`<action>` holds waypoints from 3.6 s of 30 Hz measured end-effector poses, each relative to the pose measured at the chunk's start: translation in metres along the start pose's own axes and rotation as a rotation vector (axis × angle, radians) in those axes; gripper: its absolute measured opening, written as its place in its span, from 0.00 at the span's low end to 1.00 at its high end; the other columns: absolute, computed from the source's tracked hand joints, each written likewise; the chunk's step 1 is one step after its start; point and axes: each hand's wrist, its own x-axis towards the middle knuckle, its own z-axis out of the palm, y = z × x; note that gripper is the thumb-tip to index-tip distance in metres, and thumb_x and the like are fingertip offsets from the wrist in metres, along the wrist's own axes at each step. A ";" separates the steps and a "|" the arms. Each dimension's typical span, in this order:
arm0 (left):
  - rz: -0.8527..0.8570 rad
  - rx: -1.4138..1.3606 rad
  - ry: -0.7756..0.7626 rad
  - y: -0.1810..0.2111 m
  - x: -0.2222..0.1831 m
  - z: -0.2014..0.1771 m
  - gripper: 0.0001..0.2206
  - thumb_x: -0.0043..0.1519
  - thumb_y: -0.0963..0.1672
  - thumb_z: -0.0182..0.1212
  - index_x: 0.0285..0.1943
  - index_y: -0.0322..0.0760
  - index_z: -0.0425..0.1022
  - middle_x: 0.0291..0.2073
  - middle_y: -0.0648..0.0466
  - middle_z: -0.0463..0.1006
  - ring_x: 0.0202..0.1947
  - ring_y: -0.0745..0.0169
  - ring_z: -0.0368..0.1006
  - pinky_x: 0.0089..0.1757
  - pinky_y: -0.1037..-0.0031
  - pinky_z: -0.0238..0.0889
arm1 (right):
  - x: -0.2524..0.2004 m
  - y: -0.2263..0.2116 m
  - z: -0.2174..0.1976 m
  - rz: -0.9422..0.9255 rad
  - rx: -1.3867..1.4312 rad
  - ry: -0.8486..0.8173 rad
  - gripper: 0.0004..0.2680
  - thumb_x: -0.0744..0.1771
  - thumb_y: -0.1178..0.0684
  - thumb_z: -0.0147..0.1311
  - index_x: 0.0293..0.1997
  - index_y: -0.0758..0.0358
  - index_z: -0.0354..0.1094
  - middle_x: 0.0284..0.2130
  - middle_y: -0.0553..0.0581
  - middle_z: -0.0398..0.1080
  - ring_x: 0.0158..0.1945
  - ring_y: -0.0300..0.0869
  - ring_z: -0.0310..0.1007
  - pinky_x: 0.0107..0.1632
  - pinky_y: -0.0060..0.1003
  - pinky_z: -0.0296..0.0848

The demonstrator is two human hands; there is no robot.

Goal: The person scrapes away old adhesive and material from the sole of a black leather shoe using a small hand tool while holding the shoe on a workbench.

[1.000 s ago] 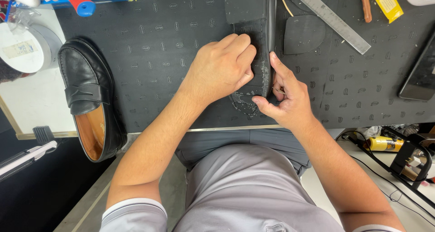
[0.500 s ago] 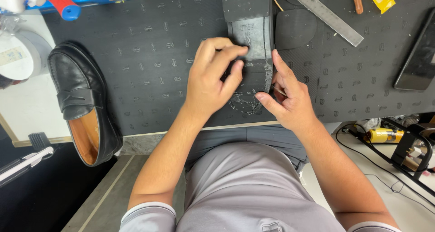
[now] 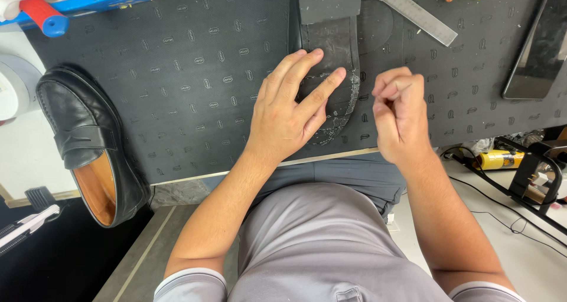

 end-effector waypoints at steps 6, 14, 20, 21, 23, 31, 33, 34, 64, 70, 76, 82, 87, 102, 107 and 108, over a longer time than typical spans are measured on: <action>0.028 -0.013 0.053 -0.003 -0.001 0.000 0.19 0.61 0.42 0.72 0.61 0.51 0.79 0.66 0.54 0.68 0.70 0.50 0.64 0.63 0.62 0.68 | 0.024 -0.026 0.000 -0.010 -0.154 -0.040 0.06 0.71 0.69 0.52 0.49 0.69 0.61 0.45 0.58 0.66 0.40 0.35 0.69 0.44 0.28 0.72; -0.100 -0.168 0.140 -0.008 -0.014 0.014 0.16 0.62 0.42 0.76 0.54 0.43 0.74 0.68 0.53 0.63 0.71 0.52 0.63 0.66 0.66 0.65 | 0.043 -0.043 0.002 -0.052 -0.369 -0.052 0.04 0.72 0.66 0.57 0.50 0.68 0.70 0.49 0.58 0.69 0.45 0.41 0.75 0.47 0.33 0.76; -0.195 -0.471 0.127 -0.017 -0.020 0.027 0.35 0.60 0.43 0.73 0.74 0.40 0.57 0.76 0.41 0.50 0.77 0.42 0.50 0.72 0.56 0.51 | 0.043 -0.044 0.009 -0.077 -0.318 -0.022 0.04 0.72 0.66 0.57 0.49 0.66 0.70 0.48 0.56 0.67 0.43 0.39 0.75 0.43 0.30 0.78; -0.189 -0.479 0.130 -0.019 -0.021 0.028 0.35 0.61 0.43 0.73 0.75 0.40 0.56 0.76 0.41 0.50 0.77 0.42 0.50 0.71 0.56 0.50 | 0.043 -0.043 0.010 -0.090 -0.344 -0.020 0.04 0.71 0.65 0.58 0.49 0.66 0.70 0.47 0.56 0.67 0.42 0.39 0.74 0.41 0.30 0.76; -0.172 -0.496 0.135 -0.023 -0.023 0.030 0.34 0.62 0.44 0.72 0.76 0.40 0.55 0.76 0.41 0.49 0.77 0.42 0.51 0.70 0.57 0.49 | 0.044 -0.039 0.012 -0.118 -0.399 -0.010 0.04 0.70 0.65 0.60 0.47 0.65 0.71 0.46 0.56 0.66 0.39 0.38 0.71 0.39 0.31 0.73; -0.185 -0.515 0.139 -0.026 -0.026 0.034 0.34 0.62 0.44 0.70 0.76 0.42 0.56 0.76 0.41 0.50 0.77 0.43 0.51 0.70 0.58 0.50 | 0.040 -0.031 0.017 -0.124 -0.356 0.022 0.03 0.71 0.65 0.61 0.47 0.66 0.72 0.46 0.55 0.64 0.38 0.36 0.69 0.37 0.28 0.73; -0.186 -0.514 0.141 -0.026 -0.027 0.034 0.34 0.62 0.44 0.70 0.76 0.42 0.56 0.76 0.41 0.50 0.77 0.43 0.52 0.70 0.58 0.50 | 0.040 -0.031 0.018 -0.134 -0.352 0.019 0.03 0.71 0.65 0.61 0.47 0.66 0.72 0.46 0.55 0.64 0.38 0.35 0.69 0.38 0.27 0.73; -0.185 -0.515 0.142 -0.026 -0.027 0.034 0.34 0.63 0.44 0.70 0.76 0.42 0.56 0.76 0.41 0.50 0.77 0.43 0.51 0.70 0.58 0.50 | 0.041 -0.031 0.018 -0.140 -0.350 0.016 0.03 0.71 0.65 0.61 0.47 0.66 0.72 0.46 0.55 0.64 0.39 0.35 0.69 0.38 0.27 0.73; -0.179 -0.518 0.144 -0.029 -0.029 0.036 0.33 0.64 0.46 0.70 0.76 0.42 0.55 0.76 0.41 0.49 0.77 0.43 0.51 0.70 0.58 0.50 | 0.042 -0.022 0.020 -0.183 -0.364 0.027 0.05 0.70 0.66 0.65 0.45 0.65 0.72 0.42 0.54 0.64 0.38 0.35 0.66 0.35 0.27 0.68; -0.176 -0.521 0.147 -0.030 -0.029 0.038 0.33 0.64 0.45 0.70 0.76 0.42 0.55 0.76 0.41 0.49 0.77 0.43 0.51 0.70 0.58 0.51 | 0.042 -0.022 0.022 -0.209 -0.396 0.044 0.06 0.69 0.65 0.67 0.42 0.65 0.72 0.42 0.53 0.64 0.39 0.36 0.67 0.35 0.27 0.68; -0.180 -0.531 0.151 -0.029 -0.030 0.038 0.34 0.64 0.45 0.70 0.77 0.43 0.55 0.76 0.41 0.49 0.78 0.43 0.51 0.70 0.58 0.51 | 0.045 -0.017 0.028 -0.186 -0.375 0.096 0.08 0.66 0.65 0.69 0.38 0.65 0.70 0.40 0.52 0.65 0.32 0.34 0.64 0.29 0.27 0.62; -0.176 -0.527 0.156 -0.028 -0.029 0.037 0.34 0.63 0.45 0.71 0.76 0.43 0.55 0.76 0.41 0.50 0.77 0.43 0.52 0.70 0.58 0.51 | 0.045 -0.015 0.033 -0.233 -0.392 0.129 0.09 0.63 0.65 0.70 0.34 0.65 0.68 0.38 0.52 0.65 0.29 0.33 0.61 0.28 0.28 0.59; -0.175 -0.525 0.148 -0.028 -0.028 0.035 0.34 0.63 0.44 0.70 0.76 0.42 0.55 0.76 0.41 0.49 0.77 0.42 0.51 0.70 0.58 0.50 | 0.037 -0.018 0.028 -0.182 -0.281 0.113 0.07 0.66 0.66 0.67 0.38 0.66 0.69 0.40 0.53 0.65 0.32 0.33 0.62 0.29 0.27 0.63; -0.234 -1.337 -0.286 -0.071 -0.005 -0.016 0.30 0.56 0.34 0.65 0.68 0.40 0.62 0.73 0.41 0.64 0.78 0.49 0.56 0.76 0.62 0.48 | 0.019 0.011 -0.001 0.096 0.324 0.313 0.28 0.64 0.53 0.70 0.69 0.64 0.56 0.48 0.52 0.57 0.43 0.30 0.61 0.46 0.23 0.66; -0.184 -1.241 -0.673 -0.093 0.042 -0.038 0.23 0.52 0.32 0.59 0.57 0.38 0.69 0.73 0.41 0.69 0.77 0.49 0.63 0.72 0.62 0.59 | 0.017 0.010 -0.015 0.039 0.214 0.154 0.32 0.61 0.51 0.73 0.71 0.64 0.56 0.63 0.53 0.54 0.57 0.36 0.68 0.55 0.30 0.78; -0.197 -1.189 -0.676 -0.094 0.053 -0.042 0.24 0.51 0.33 0.60 0.57 0.38 0.68 0.71 0.42 0.70 0.75 0.51 0.64 0.69 0.63 0.62 | 0.017 0.010 -0.018 0.033 0.190 0.104 0.34 0.60 0.52 0.74 0.71 0.64 0.55 0.65 0.53 0.53 0.58 0.37 0.67 0.56 0.32 0.78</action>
